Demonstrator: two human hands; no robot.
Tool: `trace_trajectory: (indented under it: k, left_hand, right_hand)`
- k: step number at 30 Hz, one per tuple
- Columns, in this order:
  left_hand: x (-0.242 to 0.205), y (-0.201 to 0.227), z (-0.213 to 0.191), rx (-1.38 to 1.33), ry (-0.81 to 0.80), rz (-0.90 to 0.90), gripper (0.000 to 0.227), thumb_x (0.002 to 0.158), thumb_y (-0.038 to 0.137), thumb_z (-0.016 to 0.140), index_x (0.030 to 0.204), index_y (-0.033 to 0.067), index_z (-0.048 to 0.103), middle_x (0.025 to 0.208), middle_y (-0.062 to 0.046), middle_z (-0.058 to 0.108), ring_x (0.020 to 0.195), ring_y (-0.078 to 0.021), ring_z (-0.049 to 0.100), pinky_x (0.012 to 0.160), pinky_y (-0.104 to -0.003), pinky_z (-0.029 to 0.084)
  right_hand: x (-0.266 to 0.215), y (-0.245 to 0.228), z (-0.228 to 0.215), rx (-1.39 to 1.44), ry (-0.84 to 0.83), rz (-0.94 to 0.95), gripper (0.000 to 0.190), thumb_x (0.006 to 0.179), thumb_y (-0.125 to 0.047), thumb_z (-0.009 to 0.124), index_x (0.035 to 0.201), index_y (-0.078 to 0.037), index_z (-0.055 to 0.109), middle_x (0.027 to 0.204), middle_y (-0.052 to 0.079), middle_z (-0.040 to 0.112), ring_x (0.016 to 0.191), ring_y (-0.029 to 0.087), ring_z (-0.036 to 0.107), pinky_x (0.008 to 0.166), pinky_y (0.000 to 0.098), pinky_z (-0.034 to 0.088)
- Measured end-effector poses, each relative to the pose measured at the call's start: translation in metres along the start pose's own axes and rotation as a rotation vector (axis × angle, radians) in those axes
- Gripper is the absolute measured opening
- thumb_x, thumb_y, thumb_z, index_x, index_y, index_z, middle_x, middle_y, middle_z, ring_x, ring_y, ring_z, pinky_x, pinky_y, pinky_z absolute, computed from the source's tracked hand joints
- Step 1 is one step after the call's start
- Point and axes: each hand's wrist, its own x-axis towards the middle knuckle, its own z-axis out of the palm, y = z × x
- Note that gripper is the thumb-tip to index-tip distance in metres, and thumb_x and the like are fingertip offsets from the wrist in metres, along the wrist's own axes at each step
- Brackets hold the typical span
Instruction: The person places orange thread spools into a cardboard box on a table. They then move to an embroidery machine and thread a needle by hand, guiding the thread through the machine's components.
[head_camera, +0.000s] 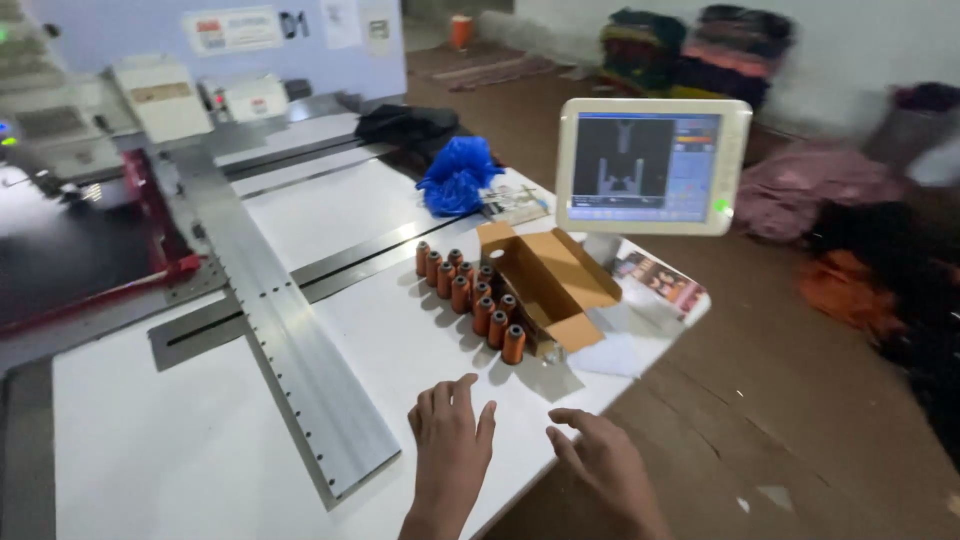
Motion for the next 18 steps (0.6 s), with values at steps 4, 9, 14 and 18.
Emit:
trace_trajectory:
  k: [4, 9, 14, 18]
  left_hand:
    - [0.041, 0.005, 0.038, 0.032, -0.013, -0.085, 0.036, 0.096, 0.028, 0.066, 0.131, 0.0207, 0.061, 0.115, -0.001, 0.065, 0.115, -0.0248, 0.054, 0.092, -0.042, 0.042]
    - [0.096, -0.003, 0.098, 0.072, -0.062, -0.106, 0.037, 0.095, 0.029, 0.067, 0.130, 0.0171, 0.063, 0.115, -0.005, 0.066, 0.108, -0.0279, 0.054, 0.089, -0.044, 0.042]
    - [0.150, 0.000, 0.144, 0.181, -0.235, -0.169, 0.037, 0.094, 0.030, 0.071, 0.128, 0.0222, 0.059, 0.110, -0.007, 0.064, 0.105, -0.0300, 0.054, 0.088, -0.045, 0.041]
    - [0.170, -0.017, 0.205, 0.209, -0.398, -0.229, 0.052, 0.090, 0.028, 0.078, 0.138, 0.0256, 0.057, 0.121, -0.012, 0.060, 0.116, -0.0360, 0.049, 0.096, -0.049, 0.036]
  right_hand:
    - [0.067, 0.027, -0.006, 0.034, -0.005, -0.099, 0.036, 0.091, -0.048, 0.062, 0.115, -0.026, 0.077, 0.116, -0.009, 0.082, 0.109, 0.013, 0.074, 0.094, 0.0299, 0.053]
    - [0.143, 0.051, -0.008, 0.020, -0.116, -0.191, 0.037, 0.094, -0.043, 0.063, 0.120, -0.019, 0.075, 0.120, 0.000, 0.080, 0.108, 0.019, 0.075, 0.091, 0.0368, 0.057]
    - [0.198, 0.036, -0.026, 0.101, -0.169, -0.172, 0.033, 0.095, -0.041, 0.057, 0.111, -0.020, 0.077, 0.108, -0.005, 0.084, 0.094, 0.014, 0.078, 0.077, 0.0314, 0.056]
    - [0.244, 0.043, -0.023, 0.091, -0.216, -0.263, 0.039, 0.096, -0.046, 0.056, 0.112, -0.019, 0.079, 0.110, -0.004, 0.084, 0.104, 0.017, 0.076, 0.084, 0.0354, 0.057]
